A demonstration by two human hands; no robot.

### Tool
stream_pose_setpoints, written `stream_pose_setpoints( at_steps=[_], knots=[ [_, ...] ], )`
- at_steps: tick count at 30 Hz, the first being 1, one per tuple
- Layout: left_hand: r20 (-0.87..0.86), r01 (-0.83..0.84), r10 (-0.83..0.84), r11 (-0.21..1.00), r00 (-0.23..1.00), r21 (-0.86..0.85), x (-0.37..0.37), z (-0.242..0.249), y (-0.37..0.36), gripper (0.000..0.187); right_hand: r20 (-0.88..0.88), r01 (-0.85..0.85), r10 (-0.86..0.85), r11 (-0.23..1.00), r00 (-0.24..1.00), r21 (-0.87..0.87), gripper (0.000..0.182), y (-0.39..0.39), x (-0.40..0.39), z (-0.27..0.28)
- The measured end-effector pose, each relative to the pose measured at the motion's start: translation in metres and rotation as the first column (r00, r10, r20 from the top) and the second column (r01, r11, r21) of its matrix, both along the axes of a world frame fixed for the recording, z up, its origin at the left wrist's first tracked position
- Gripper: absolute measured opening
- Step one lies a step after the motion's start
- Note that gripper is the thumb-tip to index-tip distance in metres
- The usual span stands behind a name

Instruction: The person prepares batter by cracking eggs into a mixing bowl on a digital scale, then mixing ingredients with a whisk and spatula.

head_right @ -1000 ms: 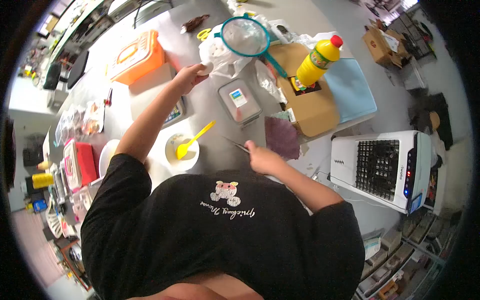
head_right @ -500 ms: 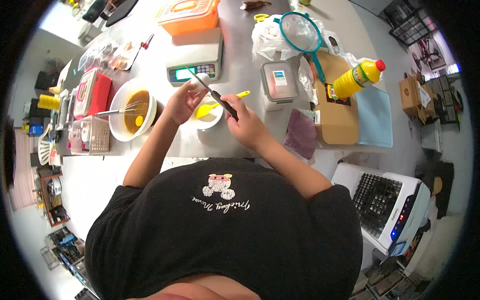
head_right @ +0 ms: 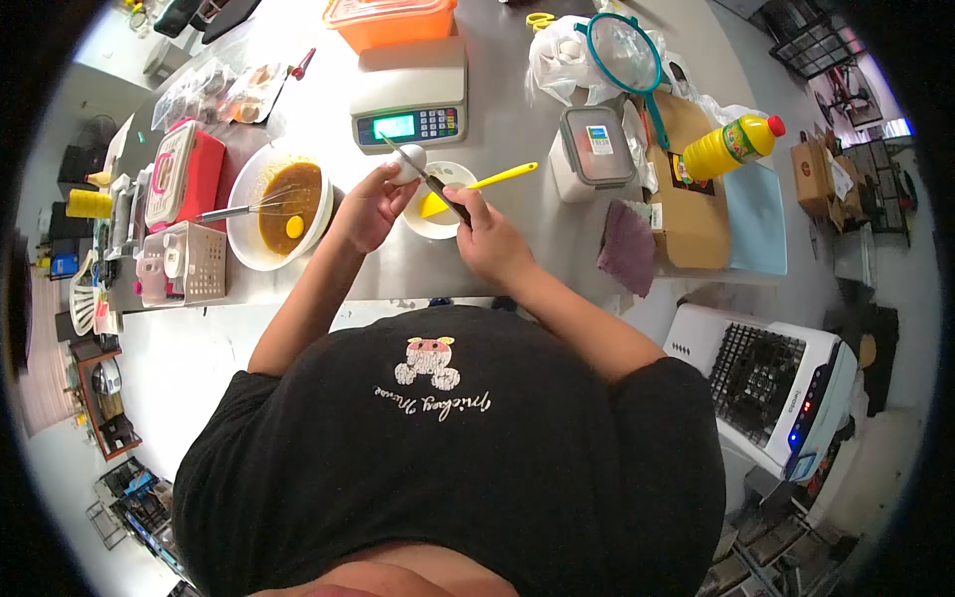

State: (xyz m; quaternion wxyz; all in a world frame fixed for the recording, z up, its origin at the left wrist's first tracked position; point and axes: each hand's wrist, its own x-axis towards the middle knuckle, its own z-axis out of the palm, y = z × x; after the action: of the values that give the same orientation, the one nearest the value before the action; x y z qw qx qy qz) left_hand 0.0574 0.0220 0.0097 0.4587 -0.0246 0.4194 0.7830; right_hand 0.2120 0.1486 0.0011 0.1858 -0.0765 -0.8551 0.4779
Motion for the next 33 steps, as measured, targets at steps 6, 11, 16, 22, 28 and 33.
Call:
stream_pose_setpoints(
  at_steps=[6, 11, 16, 22, 28, 33],
  knots=[
    [0.061, 0.047, -0.046, 0.999, 0.997, -0.018, -0.011, -0.016, -0.008, 0.029, -0.067, 0.086, -0.085, 0.996, 0.994, 0.020, 0.042, -0.020, -0.002, 0.011],
    [0.056, 0.096, -0.096, 0.995, 0.994, -0.002, -0.013, -0.006, -0.011, 0.038, 0.023, 0.139, -0.140, 0.989, 0.990, 0.046, 0.042, -0.030, -0.003, 0.005],
    [0.076, 0.154, -0.154, 0.988, 0.985, 0.006, -0.016, -0.016, -0.012, 0.036, 0.146, 0.155, -0.164, 0.986, 0.976, 0.069, 0.042, -0.038, 0.000, 0.009],
    [0.043, 0.219, -0.216, 0.973, 0.975, -0.068, -0.022, -0.033, -0.011, 0.035, -0.023, 0.302, -0.301, 0.950, 0.953, 0.077, 0.041, -0.041, 0.014, 0.006],
    [0.017, 0.242, -0.244, 0.948, 0.970, -0.207, -0.023, -0.045, -0.005, 0.038, -0.019, 0.477, -0.494, 0.828, 0.869, 0.294, 0.048, -0.016, 0.067, -0.047],
    [-0.024, 0.167, -0.175, 0.966, 0.984, -0.197, -0.038, -0.047, -0.008, 0.038, 0.122, 0.474, -0.580, 0.754, 0.805, 0.454, 0.049, 0.001, 0.117, -0.092]
  ],
)
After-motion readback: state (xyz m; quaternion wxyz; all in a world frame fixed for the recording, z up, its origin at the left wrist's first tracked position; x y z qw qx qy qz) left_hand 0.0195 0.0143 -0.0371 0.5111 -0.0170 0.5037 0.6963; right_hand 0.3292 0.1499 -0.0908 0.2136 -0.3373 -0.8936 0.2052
